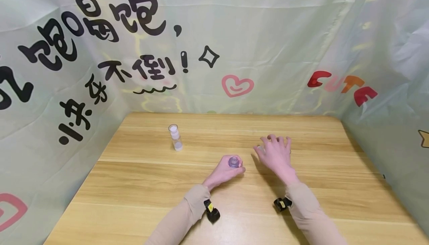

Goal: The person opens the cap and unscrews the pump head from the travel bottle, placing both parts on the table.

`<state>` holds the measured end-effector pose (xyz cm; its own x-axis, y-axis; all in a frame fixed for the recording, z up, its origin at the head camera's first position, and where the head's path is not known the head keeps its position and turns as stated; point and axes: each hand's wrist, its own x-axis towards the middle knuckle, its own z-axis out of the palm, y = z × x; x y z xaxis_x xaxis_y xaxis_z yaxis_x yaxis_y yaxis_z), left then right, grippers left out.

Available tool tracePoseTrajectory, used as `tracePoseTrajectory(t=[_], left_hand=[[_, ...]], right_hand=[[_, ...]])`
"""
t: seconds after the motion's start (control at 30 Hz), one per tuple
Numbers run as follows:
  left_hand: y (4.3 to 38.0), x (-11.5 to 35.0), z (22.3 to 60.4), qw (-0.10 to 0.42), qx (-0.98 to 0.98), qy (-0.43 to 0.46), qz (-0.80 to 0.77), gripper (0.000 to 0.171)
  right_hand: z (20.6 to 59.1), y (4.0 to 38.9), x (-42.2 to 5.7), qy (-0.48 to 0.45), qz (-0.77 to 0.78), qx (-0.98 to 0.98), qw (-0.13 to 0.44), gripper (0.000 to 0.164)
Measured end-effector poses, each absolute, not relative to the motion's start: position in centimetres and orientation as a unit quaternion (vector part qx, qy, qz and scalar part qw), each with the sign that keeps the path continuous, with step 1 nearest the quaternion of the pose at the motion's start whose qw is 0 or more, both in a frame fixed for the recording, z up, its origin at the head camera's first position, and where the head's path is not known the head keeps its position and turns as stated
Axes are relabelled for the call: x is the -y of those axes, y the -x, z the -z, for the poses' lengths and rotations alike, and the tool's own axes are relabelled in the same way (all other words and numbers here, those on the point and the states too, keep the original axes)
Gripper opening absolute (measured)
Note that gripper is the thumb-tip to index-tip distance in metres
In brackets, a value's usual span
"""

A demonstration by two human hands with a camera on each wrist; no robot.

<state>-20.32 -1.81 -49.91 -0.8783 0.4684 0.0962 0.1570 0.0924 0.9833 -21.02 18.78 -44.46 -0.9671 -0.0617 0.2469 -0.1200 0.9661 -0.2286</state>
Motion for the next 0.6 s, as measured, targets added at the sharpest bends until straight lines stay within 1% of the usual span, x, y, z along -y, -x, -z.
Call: tracePoseTrajectory(t=[0.23, 0.43, 0.6], left_hand=[[22.1, 1.5, 49.9, 0.109, -0.738, -0.206, -0.633, 0.009], [24.0, 1.0, 49.8, 0.098, -0.74, -0.187, -0.638, 0.01], [24.8, 0.7, 49.4, 0.086, -0.743, -0.177, -0.64, 0.009]], right_hand=[[44.4, 19.9, -19.1, -0.057, -0.189, 0.961, 0.194, 0.048], [44.7, 19.1, -19.1, -0.062, -0.218, 0.947, 0.225, 0.045], [44.8, 18.8, -19.2, -0.064, -0.225, 0.941, 0.245, 0.043]])
